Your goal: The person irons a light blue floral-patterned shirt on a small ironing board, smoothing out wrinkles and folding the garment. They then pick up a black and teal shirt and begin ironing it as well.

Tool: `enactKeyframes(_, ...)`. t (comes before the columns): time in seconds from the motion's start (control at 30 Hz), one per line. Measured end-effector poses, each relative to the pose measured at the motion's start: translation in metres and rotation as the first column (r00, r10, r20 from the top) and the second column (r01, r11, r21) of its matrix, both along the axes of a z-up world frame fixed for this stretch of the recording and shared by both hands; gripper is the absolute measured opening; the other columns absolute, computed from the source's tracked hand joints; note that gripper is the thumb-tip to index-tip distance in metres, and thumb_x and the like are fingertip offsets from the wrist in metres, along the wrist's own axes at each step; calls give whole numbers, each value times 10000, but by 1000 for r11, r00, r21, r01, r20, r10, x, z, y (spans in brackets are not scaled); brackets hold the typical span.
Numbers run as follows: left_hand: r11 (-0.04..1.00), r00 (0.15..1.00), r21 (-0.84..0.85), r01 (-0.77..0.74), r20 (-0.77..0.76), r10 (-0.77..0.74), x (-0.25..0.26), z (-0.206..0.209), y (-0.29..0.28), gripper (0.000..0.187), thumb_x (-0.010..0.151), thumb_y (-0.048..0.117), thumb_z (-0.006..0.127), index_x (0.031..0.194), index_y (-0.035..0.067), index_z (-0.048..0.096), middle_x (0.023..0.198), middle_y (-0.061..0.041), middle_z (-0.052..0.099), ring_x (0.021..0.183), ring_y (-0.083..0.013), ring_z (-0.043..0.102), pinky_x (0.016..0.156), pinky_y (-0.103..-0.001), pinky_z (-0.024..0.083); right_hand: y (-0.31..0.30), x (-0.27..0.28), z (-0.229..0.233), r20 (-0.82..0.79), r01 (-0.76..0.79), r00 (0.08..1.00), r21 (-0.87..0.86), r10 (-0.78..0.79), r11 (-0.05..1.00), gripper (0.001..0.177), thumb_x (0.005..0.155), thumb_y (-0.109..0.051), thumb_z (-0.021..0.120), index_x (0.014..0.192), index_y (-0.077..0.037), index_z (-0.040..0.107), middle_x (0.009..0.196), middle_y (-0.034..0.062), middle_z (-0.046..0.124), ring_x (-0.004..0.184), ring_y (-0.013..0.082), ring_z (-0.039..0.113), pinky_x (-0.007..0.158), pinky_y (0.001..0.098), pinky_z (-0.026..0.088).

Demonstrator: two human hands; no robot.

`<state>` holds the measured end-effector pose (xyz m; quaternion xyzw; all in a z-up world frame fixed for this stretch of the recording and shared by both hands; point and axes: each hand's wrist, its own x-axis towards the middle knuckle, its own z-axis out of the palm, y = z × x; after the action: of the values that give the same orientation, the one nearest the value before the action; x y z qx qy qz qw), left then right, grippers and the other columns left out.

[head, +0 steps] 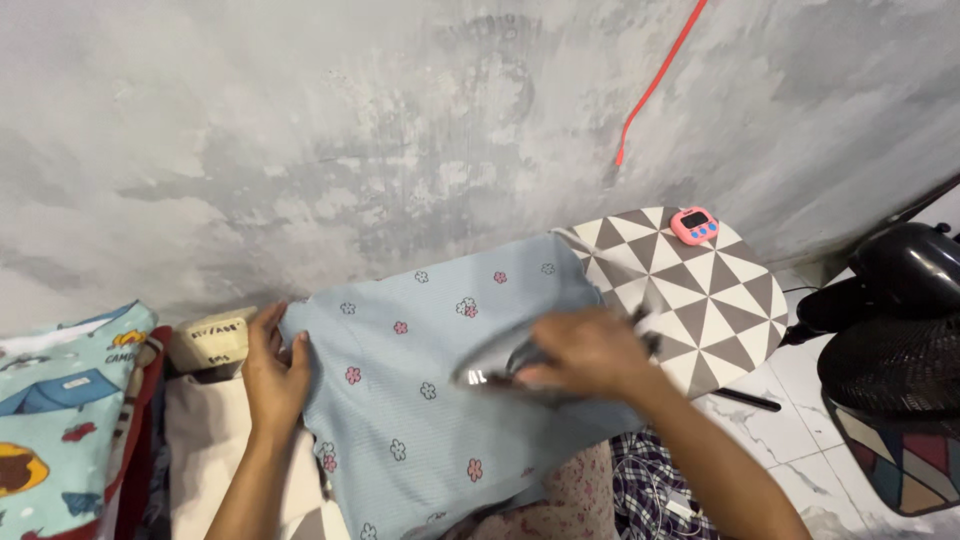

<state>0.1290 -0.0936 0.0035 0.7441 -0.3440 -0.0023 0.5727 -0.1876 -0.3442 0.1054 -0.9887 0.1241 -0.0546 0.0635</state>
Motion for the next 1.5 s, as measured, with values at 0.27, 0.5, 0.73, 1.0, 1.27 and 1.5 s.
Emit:
enactKeyframes(0.27, 999, 972, -35, -6, -234, -2, 2, 3, 0, 615, 919, -116, 564, 1479, -30, 325, 1607, -228, 374, 1510, -335, 364, 1162, -410, 355, -3, 15, -17, -101, 285, 952, -45, -288, 957, 533, 898, -634, 600, 958, -104, 628, 850, 79, 717, 689, 278, 718, 612, 426, 564)
enactKeyframes(0.5, 1000, 956, -4, -28, -291, 26, -2, 9, -3, 601, 928, -122, 548, 1472, -28, 311, 1627, -223, 346, 1526, -327, 348, 1177, -404, 328, -81, 10, -6, 76, 597, 803, -106, -592, 796, 521, 898, -598, 646, 1049, -100, 668, 884, 125, 742, 802, 354, 717, 689, 481, 547)
enactKeyframes(0.73, 993, 939, -114, -26, -343, -15, 7, 1, -4, 615, 925, -143, 529, 1482, 2, 312, 1651, -214, 349, 1511, -305, 395, 1168, -367, 402, -76, 1, 3, -105, 446, 888, -41, -448, 894, 546, 753, -640, 702, 1009, -157, 713, 875, 78, 763, 817, 325, 724, 686, 477, 549)
enactKeyframes(1.0, 987, 943, -159, 1, -328, -53, 9, 5, 0, 615, 931, -154, 515, 1493, 7, 324, 1647, -220, 352, 1494, -299, 428, 1158, -350, 421, -84, 12, 4, -15, 550, 835, -1, -550, 835, 517, 742, -633, 730, 987, -178, 748, 849, 94, 758, 778, 323, 728, 659, 465, 546)
enactKeyframes(1.27, 996, 957, -87, 23, -286, -48, 12, 13, -2, 586, 930, -151, 520, 1472, -6, 350, 1613, -216, 387, 1485, -314, 414, 1152, -371, 388, -13, 69, -13, -9, 88, 996, 0, -88, 996, 520, 760, -625, 748, 972, -151, 714, 807, 44, 748, 649, 250, 716, 615, 404, 556)
enactKeyframes(1.5, 999, 980, -12, 53, -191, -54, 16, 17, 4, 575, 937, -114, 536, 1474, 16, 377, 1576, -219, 432, 1465, -337, 427, 1194, -406, 380, 59, 144, -26, 184, -137, 971, -89, 151, 987, 513, 760, -584, 754, 955, -111, 711, 810, 76, 750, 639, 236, 724, 626, 396, 562)
